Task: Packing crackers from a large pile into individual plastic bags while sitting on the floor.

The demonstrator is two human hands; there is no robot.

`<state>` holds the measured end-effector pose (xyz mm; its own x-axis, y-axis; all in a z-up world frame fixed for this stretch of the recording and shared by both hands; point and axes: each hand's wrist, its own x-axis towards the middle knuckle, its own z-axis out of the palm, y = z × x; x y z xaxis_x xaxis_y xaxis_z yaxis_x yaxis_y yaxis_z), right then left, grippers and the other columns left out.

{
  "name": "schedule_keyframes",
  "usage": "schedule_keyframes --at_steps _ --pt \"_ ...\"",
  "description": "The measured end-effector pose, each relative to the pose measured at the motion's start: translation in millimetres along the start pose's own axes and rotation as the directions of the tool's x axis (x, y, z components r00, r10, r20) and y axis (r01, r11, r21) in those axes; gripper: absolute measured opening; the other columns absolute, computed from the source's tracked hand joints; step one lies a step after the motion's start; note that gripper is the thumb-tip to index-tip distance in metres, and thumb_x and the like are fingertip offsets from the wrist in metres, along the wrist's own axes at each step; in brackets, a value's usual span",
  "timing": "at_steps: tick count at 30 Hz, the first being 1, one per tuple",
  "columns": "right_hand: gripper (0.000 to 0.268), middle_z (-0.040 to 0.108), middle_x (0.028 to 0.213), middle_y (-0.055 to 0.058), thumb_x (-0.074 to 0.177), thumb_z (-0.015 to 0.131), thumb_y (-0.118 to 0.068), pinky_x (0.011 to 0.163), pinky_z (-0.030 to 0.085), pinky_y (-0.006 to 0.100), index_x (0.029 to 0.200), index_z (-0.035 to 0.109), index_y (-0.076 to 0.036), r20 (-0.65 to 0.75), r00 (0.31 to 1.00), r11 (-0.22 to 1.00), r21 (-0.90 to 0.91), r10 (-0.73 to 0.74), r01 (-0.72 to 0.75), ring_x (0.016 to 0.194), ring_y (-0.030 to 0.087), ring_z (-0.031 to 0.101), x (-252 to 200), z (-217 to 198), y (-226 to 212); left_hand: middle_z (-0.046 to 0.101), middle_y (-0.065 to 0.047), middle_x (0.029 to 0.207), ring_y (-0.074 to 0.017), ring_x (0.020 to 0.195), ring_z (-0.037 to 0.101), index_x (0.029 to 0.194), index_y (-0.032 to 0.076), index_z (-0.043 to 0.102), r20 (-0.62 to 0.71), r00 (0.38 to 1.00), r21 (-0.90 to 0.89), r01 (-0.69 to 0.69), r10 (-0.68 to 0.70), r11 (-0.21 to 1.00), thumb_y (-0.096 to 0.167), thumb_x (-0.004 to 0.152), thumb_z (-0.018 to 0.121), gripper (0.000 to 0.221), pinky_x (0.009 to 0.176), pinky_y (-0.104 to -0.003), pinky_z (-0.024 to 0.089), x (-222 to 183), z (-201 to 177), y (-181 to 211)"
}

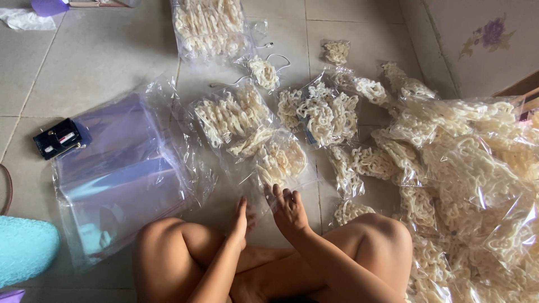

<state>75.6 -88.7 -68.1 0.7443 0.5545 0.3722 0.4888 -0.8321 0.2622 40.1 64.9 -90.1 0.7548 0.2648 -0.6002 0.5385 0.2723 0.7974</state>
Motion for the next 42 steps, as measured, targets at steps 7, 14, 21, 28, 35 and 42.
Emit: schedule_keyframes --at_steps 7,14,21,28,35,42 --pt "0.069 0.029 0.168 0.017 0.09 0.052 -0.019 0.126 0.018 0.061 0.155 0.039 -0.001 0.136 0.983 0.993 0.014 -0.122 0.121 0.152 0.039 0.031 -13 45 -11 0.077 -0.009 0.123 -0.014 0.087 0.066 0.145 0.011 0.061 0.189 0.939 -0.047 0.3 -0.286 0.953 0.051 0.098 0.051 0.063 0.069 -0.025 0.046 21 -4 -25" --pt "0.073 0.044 0.156 0.019 0.088 0.053 -0.017 0.131 0.018 0.05 0.154 0.036 0.007 0.122 0.982 0.986 -0.064 -0.143 0.152 0.145 0.032 0.039 2 62 -23 0.071 -0.008 0.106 -0.0186 0.089 0.069 0.133 0.01 0.071 0.18 0.965 -0.136 0.215 -0.189 0.967 0.044 0.099 0.058 0.049 0.077 -0.028 0.048 37 -12 -56" --pt "0.055 0.049 0.151 0.02 0.091 0.052 -0.018 0.131 0.018 0.056 0.14 0.053 0.006 -0.033 0.993 0.984 0.139 -0.109 0.113 0.151 0.035 0.034 12 71 -24 0.078 -0.012 0.115 -0.0182 0.089 0.07 0.145 0.008 0.059 0.117 0.97 -0.155 0.23 -0.213 0.961 0.042 0.104 0.047 0.054 0.072 -0.026 0.045 36 -15 -48" --pt "0.064 0.038 0.162 0.016 0.093 0.05 -0.022 0.128 0.025 0.049 0.153 0.043 0.0 -0.031 0.998 0.998 -0.023 -0.054 0.053 0.15 0.033 0.035 21 65 -12 0.077 -0.021 0.12 -0.0223 0.088 0.066 0.146 0.006 0.061 0.141 0.975 -0.247 0.204 -0.173 0.947 0.038 0.106 0.041 0.054 0.063 -0.025 0.037 43 -22 -52" --pt "0.06 0.041 0.162 0.014 0.097 0.049 -0.024 0.128 0.026 0.046 0.153 0.046 -0.002 -0.042 0.999 0.99 -0.139 0.001 -0.007 0.151 0.029 0.036 13 84 -22 0.078 -0.022 0.119 -0.0277 0.094 0.07 0.128 0.0 0.059 0.124 0.965 -0.196 0.251 -0.23 0.948 0.032 0.108 0.045 0.041 0.069 -0.028 0.042 36 -28 -47" --pt "0.066 0.023 0.17 0.017 0.095 0.044 -0.033 0.131 0.003 0.056 0.154 0.039 -0.003 0.293 0.939 0.981 -0.018 -0.181 0.195 0.159 0.035 0.012 1 78 -22 0.075 -0.013 0.113 -0.0202 0.089 0.066 0.13 0.005 0.066 0.149 0.946 -0.235 0.315 -0.287 0.92 0.032 0.102 0.057 0.04 0.072 -0.028 0.048 26 -24 -30"
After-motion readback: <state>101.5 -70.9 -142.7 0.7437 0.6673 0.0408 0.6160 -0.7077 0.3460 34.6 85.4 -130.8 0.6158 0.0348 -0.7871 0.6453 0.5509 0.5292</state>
